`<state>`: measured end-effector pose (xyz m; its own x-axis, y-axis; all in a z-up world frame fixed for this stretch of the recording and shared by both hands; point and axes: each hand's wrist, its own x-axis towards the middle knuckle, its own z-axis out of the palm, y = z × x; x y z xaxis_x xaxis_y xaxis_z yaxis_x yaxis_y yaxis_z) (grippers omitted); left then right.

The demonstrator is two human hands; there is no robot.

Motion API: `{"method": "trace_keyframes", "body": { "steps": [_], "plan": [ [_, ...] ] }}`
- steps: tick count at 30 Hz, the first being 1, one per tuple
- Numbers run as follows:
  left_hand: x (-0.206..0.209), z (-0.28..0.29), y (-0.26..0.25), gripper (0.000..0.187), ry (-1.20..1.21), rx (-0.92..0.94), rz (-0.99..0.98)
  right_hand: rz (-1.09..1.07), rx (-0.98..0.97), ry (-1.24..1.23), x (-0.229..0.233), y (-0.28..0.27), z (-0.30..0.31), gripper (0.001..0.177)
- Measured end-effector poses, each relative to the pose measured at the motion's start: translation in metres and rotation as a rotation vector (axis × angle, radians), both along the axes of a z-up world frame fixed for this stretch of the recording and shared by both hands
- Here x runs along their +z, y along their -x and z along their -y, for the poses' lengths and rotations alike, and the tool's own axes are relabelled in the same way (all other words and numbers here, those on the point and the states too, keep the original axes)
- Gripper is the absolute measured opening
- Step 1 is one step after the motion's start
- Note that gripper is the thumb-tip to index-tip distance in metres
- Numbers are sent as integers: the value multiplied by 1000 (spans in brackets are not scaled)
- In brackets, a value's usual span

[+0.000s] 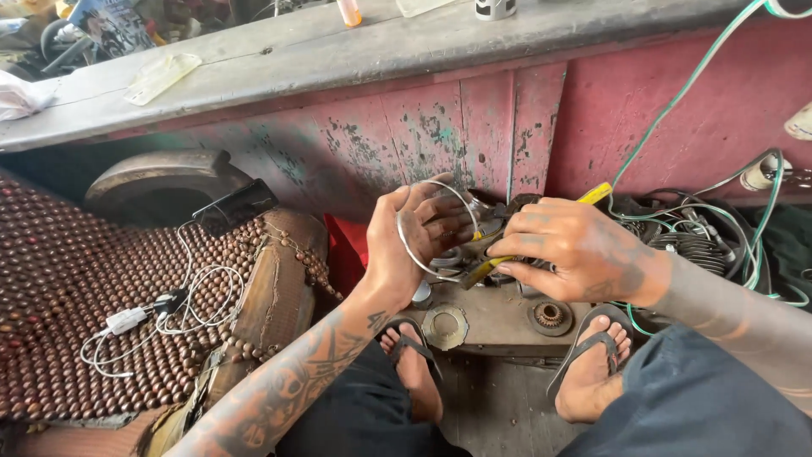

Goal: The person sits on the floor and scrubs a metal ring with a wire brush, rotating it to clean different sections. They then pick up a cylindrical metal part and scrub its outer surface with the same brush. The person returns to the ring and continues scrubbing it thoroughly.

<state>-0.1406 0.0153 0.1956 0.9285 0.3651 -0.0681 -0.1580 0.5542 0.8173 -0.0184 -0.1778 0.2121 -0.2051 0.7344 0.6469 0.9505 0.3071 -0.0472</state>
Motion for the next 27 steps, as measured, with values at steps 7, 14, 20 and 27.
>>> {"method": "trace_keyframes", "body": {
  "steps": [7,14,20,27],
  "plan": [
    [-21,-18,-45,51,69,-71,267,115,-138,158,-6,-66,-5,23],
    [-44,-47,-105,43,-56,-36,662,-698,-449,214,-38,-107,-19,23],
    [-64,-33,-114,51,-243,178,687,-1648,277,205,-96,-127,-43,28],
    [-81,-43,-134,72,-286,343,624,-1655,146,75,-112,-111,-72,27]
  ]
}}
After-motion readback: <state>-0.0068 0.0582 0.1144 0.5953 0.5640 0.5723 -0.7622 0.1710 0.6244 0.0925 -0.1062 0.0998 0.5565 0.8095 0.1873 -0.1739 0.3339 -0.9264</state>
